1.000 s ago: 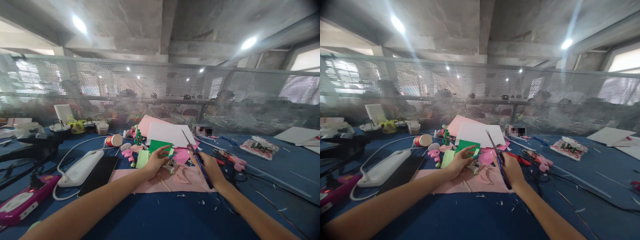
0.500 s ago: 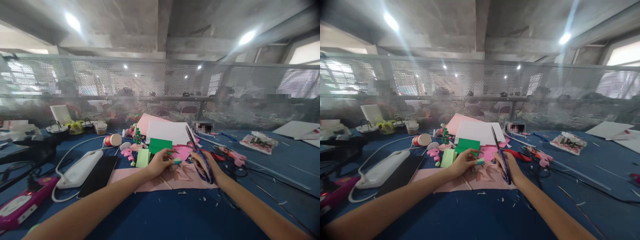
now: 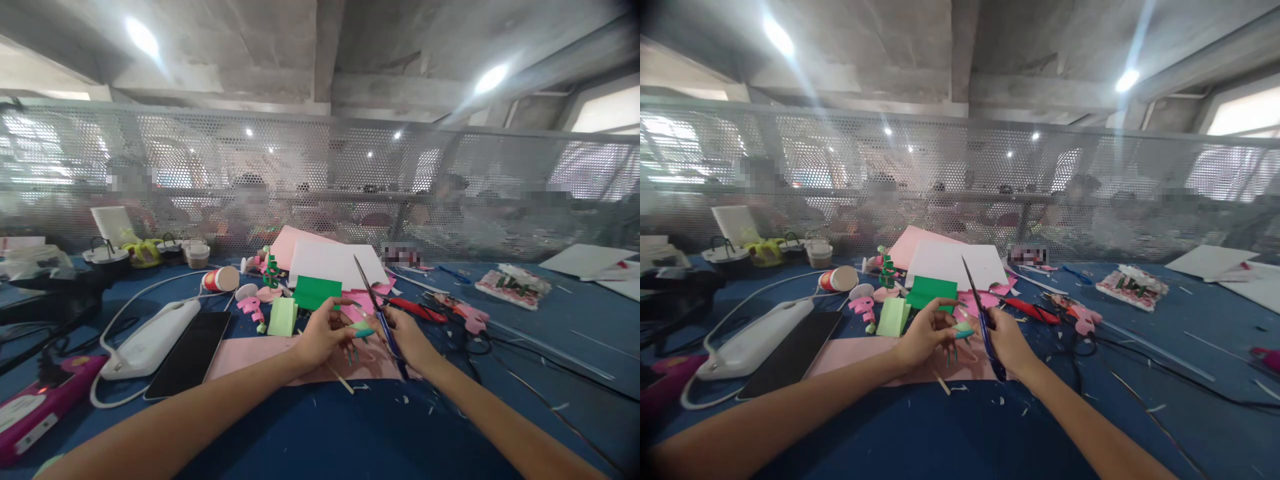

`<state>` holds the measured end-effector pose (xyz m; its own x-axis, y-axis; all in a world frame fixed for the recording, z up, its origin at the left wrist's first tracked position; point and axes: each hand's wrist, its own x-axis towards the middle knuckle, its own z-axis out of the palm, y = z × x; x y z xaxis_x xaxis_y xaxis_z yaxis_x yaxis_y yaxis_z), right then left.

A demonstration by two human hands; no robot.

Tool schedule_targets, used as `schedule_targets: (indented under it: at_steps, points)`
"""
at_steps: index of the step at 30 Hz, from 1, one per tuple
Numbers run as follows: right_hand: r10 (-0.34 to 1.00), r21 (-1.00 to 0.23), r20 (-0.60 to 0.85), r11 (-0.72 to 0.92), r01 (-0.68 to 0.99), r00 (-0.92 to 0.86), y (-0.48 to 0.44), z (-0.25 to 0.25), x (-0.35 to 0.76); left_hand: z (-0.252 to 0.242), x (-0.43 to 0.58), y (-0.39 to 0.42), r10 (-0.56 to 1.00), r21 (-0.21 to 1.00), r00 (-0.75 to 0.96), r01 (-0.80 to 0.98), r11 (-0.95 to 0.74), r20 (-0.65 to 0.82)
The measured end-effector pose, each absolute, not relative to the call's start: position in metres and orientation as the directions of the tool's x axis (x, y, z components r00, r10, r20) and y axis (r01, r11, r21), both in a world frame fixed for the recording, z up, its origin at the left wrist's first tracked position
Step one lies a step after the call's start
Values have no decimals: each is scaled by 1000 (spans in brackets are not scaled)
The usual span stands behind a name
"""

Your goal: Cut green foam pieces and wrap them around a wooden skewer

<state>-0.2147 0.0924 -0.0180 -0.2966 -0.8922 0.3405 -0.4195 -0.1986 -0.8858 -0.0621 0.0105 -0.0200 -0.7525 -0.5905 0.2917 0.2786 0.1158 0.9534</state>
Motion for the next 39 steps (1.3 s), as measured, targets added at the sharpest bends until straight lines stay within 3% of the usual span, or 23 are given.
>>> schedule_targets:
  at_steps: [3, 5, 11, 17, 30, 39]
  points:
    - [-945, -933, 189, -87, -350, -268, 90, -19, -210, -20, -61, 11, -580, 957, -765, 275, 98, 279]
    - [-952, -939, 163, -69, -338, -259, 90, -16, -205, -21, -61, 10, -564, 959, -780, 274, 79, 269]
    - [-932, -945, 232, -148, -292, -279, 99, -12, -202, -22, -64, 6, -570, 963, -785, 265, 45, 243]
    - [-882, -833, 412, -262, -488, -229, 92, -22, -219, -25, -68, 0, -640, 960, -740, 279, -10, 208]
    - [-870, -882, 418, -321, -345, -262, 84, -25, -236, -24, -68, 3, -610, 960, -779, 262, -102, 147]
    - [-960, -901, 279, -253, -352, -24, 82, -31, -244, -23, -65, 6, -495, 988, -860, 154, -20, 123]
